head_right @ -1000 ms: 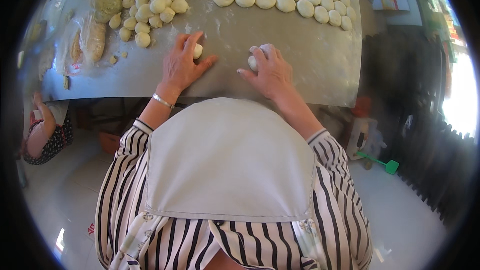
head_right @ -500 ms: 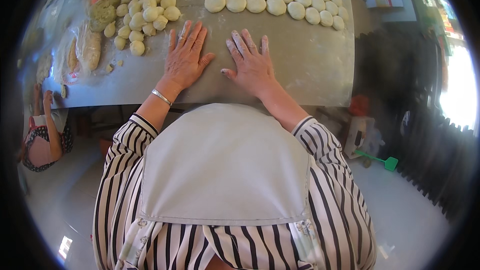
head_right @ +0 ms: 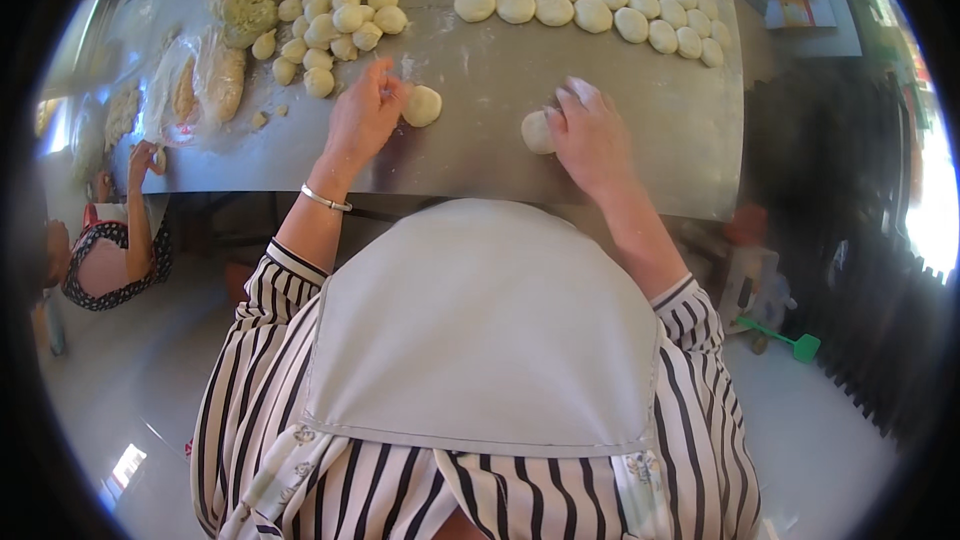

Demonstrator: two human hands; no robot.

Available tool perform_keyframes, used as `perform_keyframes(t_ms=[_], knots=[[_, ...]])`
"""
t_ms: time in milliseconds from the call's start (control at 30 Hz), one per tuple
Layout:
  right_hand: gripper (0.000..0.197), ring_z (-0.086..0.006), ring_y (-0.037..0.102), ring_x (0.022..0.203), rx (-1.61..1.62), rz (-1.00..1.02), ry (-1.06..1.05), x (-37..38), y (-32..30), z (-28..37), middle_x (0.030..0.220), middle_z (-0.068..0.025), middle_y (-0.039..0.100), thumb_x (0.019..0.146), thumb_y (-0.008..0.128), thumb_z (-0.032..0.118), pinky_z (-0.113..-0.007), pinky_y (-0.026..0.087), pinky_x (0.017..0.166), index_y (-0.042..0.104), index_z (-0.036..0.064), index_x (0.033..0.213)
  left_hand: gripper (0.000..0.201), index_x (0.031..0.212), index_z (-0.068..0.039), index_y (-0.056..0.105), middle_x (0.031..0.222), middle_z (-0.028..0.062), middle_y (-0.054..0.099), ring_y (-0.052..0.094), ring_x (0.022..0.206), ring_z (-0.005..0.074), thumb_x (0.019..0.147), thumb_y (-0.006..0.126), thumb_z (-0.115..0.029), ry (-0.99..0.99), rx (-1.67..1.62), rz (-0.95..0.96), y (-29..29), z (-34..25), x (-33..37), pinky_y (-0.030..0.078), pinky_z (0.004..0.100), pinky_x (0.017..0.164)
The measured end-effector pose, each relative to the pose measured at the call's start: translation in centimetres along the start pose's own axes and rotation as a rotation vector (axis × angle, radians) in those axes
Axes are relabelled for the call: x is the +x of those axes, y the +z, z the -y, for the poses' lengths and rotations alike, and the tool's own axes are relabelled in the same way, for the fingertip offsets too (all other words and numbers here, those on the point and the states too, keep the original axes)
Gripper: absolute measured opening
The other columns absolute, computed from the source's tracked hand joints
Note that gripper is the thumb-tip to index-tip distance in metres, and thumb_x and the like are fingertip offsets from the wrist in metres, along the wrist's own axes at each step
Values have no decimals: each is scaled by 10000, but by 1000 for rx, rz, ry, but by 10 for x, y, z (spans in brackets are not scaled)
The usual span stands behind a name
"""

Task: The person shapes portions of dough by hand on a stainless steel table, rolls them into flattened rounds, and places them in rows on the workspace.

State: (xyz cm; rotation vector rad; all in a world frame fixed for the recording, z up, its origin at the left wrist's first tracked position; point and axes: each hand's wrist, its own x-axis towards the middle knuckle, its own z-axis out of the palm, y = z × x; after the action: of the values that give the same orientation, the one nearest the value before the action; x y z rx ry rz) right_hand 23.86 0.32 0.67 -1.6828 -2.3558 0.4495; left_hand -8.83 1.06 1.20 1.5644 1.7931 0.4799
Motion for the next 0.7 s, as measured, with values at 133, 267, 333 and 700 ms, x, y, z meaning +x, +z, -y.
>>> perform_keyframes(t_ms=[133, 267, 333, 700], knots=[[353, -345, 611, 1165, 27, 162, 182, -9, -16, 28, 1236, -128, 654, 909, 732, 229, -466, 512, 979, 650, 35, 1193, 509, 1275, -11, 614, 1073, 138, 739, 707, 981, 275, 903, 806, -302, -181, -2, 216, 3, 7, 6, 560, 396, 836], [323, -317, 620, 1094, 138, 171, 179, -8, -22, 46, 1102, -69, 668, 875, 776, 221, -451, 497, 904, 627, 84, 1127, 395, 1144, -31, 626, 987, 127, 704, 679, 904, 285, 862, 825, -225, 146, 13, 82, 10, 1, -3, 546, 398, 813], [357, -305, 622, 1083, -31, -81, -170, -21, -8, 32, 1072, -55, 680, 877, 782, 233, -445, 486, 893, 620, 104, 1168, 365, 1104, -47, 625, 976, 130, 687, 665, 899, 302, 842, 831, -194, 380, 52, 9, 20, 0, -21, 539, 401, 808], [460, -315, 532, 1351, -108, -325, -65, 34, 34, 35, 1400, -81, 610, 938, 720, 245, -518, 406, 1130, 587, 133, 1364, 256, 1213, -122, 655, 1380, 92, 618, 518, 1366, 334, 962, 684, -164, 495, 274, -329, 67, -33, 5, 394, 529, 1124]])
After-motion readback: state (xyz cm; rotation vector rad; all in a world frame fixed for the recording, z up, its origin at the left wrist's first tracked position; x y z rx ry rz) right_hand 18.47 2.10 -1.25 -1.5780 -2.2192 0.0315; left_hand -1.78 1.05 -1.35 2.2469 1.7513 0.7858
